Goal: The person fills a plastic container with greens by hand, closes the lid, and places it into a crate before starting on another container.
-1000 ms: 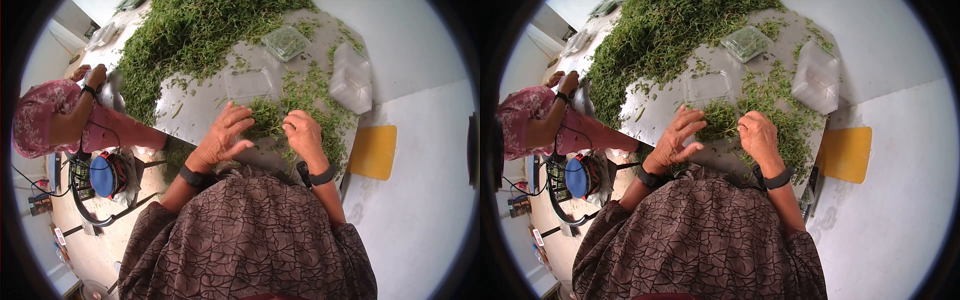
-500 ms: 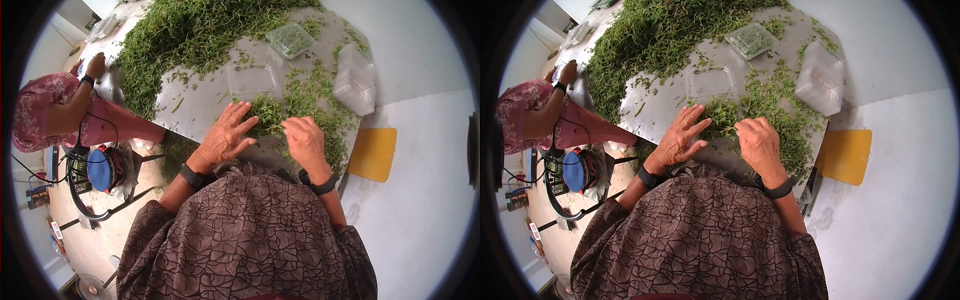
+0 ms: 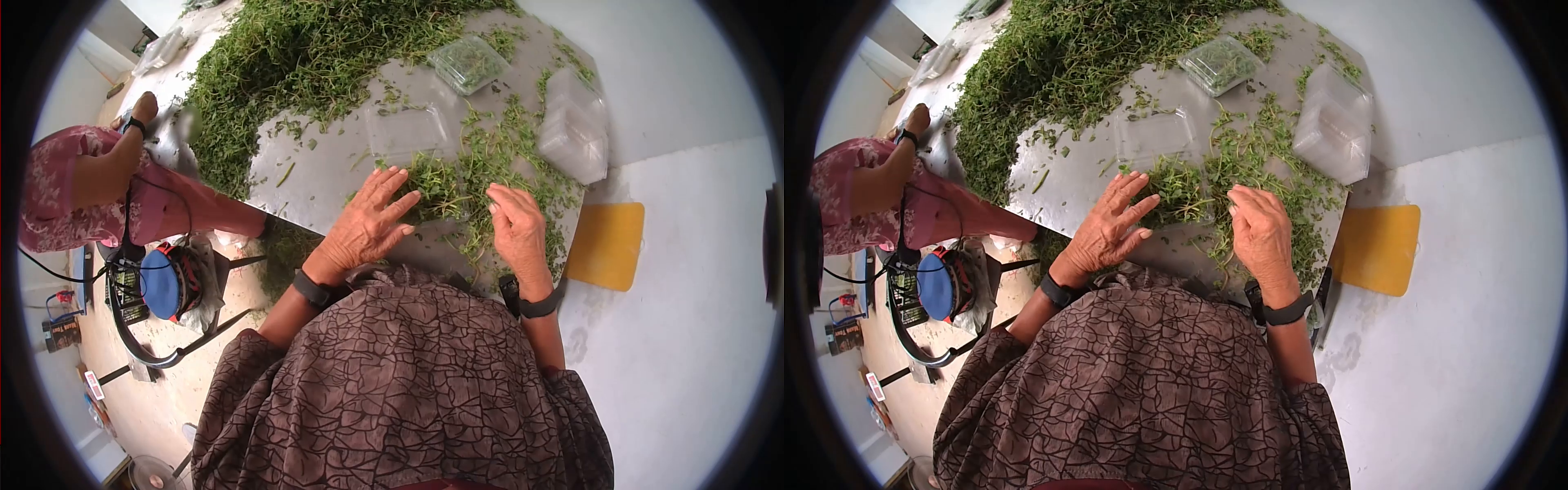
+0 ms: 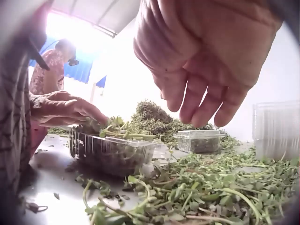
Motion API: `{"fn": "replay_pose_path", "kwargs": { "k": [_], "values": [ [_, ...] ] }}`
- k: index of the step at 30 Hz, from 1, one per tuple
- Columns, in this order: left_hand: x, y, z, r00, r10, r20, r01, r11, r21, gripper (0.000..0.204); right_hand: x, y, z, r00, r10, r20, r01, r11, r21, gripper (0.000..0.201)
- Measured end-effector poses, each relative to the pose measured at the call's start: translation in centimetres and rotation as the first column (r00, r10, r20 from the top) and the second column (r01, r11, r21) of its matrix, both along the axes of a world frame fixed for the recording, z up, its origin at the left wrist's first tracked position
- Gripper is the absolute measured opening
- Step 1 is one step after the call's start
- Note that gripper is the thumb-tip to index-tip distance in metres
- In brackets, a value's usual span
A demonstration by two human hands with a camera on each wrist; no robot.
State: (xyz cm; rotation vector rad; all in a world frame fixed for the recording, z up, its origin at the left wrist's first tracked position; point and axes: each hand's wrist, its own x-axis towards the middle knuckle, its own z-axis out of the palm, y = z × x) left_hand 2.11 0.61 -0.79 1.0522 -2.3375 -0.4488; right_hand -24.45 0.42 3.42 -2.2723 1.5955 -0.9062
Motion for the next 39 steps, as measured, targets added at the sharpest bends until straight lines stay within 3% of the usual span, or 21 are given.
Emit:
{"fn": "replay_pose_path", "kwargs": {
  "k": [5, 15, 18, 23, 32, 39],
  "values": [
    [-0.4, -0.1, 0.1, 0.999, -0.033, 0.006, 0.033, 0.999, 0.0, 0.046, 0.5, 1.1, -1.4, 0.995, -0.027, 0.101, 0.017, 0.995, 0.095, 0.022],
    [-0.8, -0.3, 0.2, 0.995, -0.088, 0.053, 0.088, 0.996, 0.002, 0.04, 1.9, 0.8, -2.6, 0.995, 0.033, 0.091, -0.046, 0.989, 0.142, 0.026],
    [-0.8, -0.5, 0.0, 0.994, -0.093, 0.056, 0.093, 0.996, 0.0, 0.039, 2.1, 0.7, -2.7, 0.998, 0.031, 0.06, -0.039, 0.99, 0.135, 0.027],
    [-0.9, -0.7, -0.2, 0.994, -0.092, 0.052, 0.091, 0.996, 0.009, 0.038, 2.5, 0.5, -1.9, 0.988, 0.082, -0.13, -0.079, 0.996, 0.034, 0.025],
    [-0.9, -0.8, -0.3, 0.995, -0.097, 0.037, 0.096, 0.995, 0.01, 0.036, 3.4, 0.2, -1.9, 0.961, 0.197, -0.193, -0.196, 0.98, 0.025, 0.026],
    [-0.7, -0.9, -0.2, 0.993, -0.115, 0.007, 0.115, 0.993, 0.02, 0.037, 3.4, 0.1, -1.5, 0.953, 0.203, -0.226, -0.205, 0.979, 0.013, 0.022]
  ]
}}
